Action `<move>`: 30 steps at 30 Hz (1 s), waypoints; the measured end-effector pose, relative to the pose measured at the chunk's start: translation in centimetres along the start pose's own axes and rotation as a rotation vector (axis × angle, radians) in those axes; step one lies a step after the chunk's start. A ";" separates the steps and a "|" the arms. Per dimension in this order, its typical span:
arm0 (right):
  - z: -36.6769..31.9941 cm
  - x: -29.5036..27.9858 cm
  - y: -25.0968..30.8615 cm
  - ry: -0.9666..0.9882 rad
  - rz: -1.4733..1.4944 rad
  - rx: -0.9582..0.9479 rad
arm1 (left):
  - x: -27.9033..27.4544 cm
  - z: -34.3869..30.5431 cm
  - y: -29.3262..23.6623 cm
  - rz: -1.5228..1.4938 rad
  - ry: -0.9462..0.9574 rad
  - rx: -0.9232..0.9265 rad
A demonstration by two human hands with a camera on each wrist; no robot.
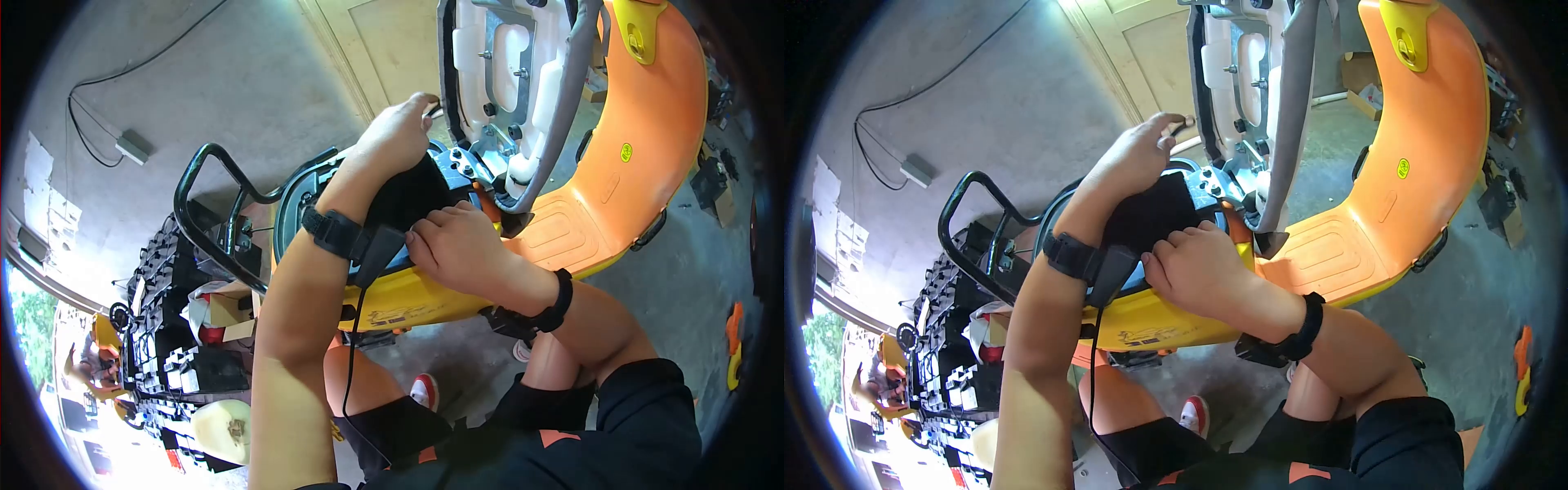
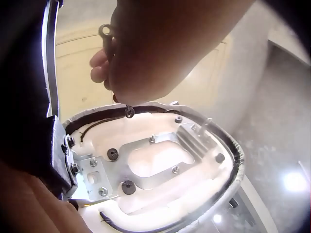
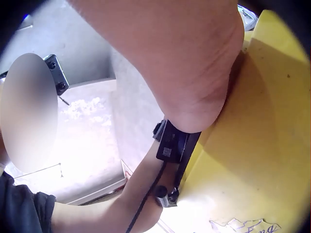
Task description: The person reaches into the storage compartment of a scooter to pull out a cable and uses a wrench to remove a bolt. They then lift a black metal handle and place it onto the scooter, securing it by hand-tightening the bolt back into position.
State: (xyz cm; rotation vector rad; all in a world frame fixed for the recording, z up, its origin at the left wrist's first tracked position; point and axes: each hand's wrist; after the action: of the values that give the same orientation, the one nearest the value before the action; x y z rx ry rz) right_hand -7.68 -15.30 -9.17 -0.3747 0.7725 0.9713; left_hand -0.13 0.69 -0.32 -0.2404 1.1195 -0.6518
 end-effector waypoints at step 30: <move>0.0 -0.6 -0.1 0.031 -0.018 -0.006 | 0.0 -0.1 -0.5 -0.011 0.513 -0.221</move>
State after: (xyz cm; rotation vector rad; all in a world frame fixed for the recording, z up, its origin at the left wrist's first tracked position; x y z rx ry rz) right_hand -7.82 -15.74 -8.75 -0.4019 0.7935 0.9532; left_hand -0.43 0.28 -0.10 -0.2752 1.6884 -0.6150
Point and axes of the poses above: each hand's wrist, its own z-axis towards the middle knuckle, its own x-axis out of the palm, y = z × x, and after that the axes turned 13 degrees about -z, right-handed
